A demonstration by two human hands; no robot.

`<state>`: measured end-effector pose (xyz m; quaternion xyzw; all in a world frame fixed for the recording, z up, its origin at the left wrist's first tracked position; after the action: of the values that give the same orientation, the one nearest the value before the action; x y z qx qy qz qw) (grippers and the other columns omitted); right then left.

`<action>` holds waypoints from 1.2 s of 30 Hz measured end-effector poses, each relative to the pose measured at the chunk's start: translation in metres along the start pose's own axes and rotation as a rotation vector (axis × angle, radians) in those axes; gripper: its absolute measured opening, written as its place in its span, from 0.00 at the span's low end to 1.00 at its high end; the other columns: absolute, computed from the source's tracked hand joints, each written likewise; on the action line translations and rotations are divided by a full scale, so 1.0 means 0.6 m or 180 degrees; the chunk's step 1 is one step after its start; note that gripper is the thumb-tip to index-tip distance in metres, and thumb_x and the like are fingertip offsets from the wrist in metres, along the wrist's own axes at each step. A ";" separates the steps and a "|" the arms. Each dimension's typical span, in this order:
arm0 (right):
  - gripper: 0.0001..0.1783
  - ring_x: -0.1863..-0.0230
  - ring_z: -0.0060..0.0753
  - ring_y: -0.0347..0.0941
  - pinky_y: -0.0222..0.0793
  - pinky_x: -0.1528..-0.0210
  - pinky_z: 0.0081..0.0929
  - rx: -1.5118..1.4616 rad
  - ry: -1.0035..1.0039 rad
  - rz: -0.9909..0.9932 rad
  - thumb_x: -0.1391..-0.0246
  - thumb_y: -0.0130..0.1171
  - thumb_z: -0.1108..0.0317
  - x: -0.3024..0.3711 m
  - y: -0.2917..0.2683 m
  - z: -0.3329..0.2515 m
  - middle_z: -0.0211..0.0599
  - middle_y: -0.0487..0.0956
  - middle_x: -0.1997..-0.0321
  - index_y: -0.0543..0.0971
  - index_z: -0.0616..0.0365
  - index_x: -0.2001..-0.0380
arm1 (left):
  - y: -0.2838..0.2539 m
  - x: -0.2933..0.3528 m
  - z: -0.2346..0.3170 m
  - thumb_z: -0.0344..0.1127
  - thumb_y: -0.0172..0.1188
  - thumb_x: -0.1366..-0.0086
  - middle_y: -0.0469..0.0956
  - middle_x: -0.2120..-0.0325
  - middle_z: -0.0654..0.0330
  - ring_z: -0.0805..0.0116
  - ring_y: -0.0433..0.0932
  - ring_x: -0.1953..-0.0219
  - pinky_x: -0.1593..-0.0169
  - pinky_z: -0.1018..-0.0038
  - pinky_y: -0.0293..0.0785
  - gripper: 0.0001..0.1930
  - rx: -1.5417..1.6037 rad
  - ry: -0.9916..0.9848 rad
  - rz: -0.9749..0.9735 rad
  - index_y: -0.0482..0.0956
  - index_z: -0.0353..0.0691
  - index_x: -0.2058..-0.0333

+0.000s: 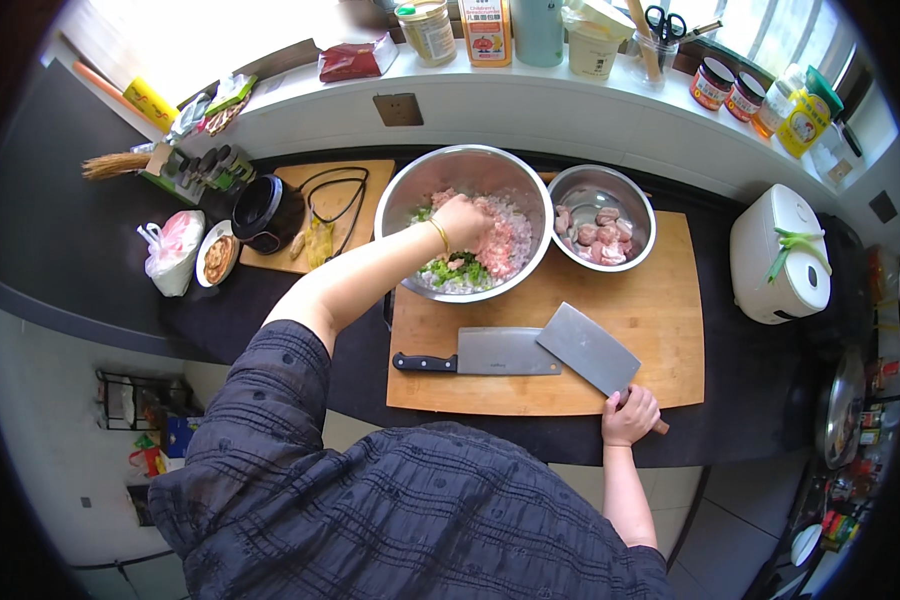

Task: The person uses two cleavers to chop a piece of raw meat into small pieces on a wooden cutting board. They then transfer the chopped meat into a large metal bowl containing other ingredients. The person continues to chop additional pieces of meat and adds them to the bowl.

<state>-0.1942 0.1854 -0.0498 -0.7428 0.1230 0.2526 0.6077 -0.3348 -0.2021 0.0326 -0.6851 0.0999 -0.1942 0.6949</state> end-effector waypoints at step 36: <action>0.15 0.63 0.43 0.66 0.59 0.59 0.38 -0.0054 0.0049 -0.0064 0.57 0.49 0.57 0.002 0.001 0.004 0.38 0.70 0.68 0.69 0.56 0.70 | -0.089 0.015 -0.142 0.34 0.63 0.51 0.76 0.79 0.61 0.75 0.72 0.76 0.69 0.77 0.70 0.11 0.1920 -0.1357 -0.0101 0.76 0.35 0.70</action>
<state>-0.1941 0.1875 -0.0513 -0.7511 0.1180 0.2418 0.6029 -0.3684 -0.2829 0.0830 -0.4760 -0.1195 -0.0786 0.8678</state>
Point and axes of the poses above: each hand's wrist, its own x-axis away from the middle knuckle, its own y-axis out of the palm, z = x × y, the point moved 5 cm from there along -x, towards the middle knuckle
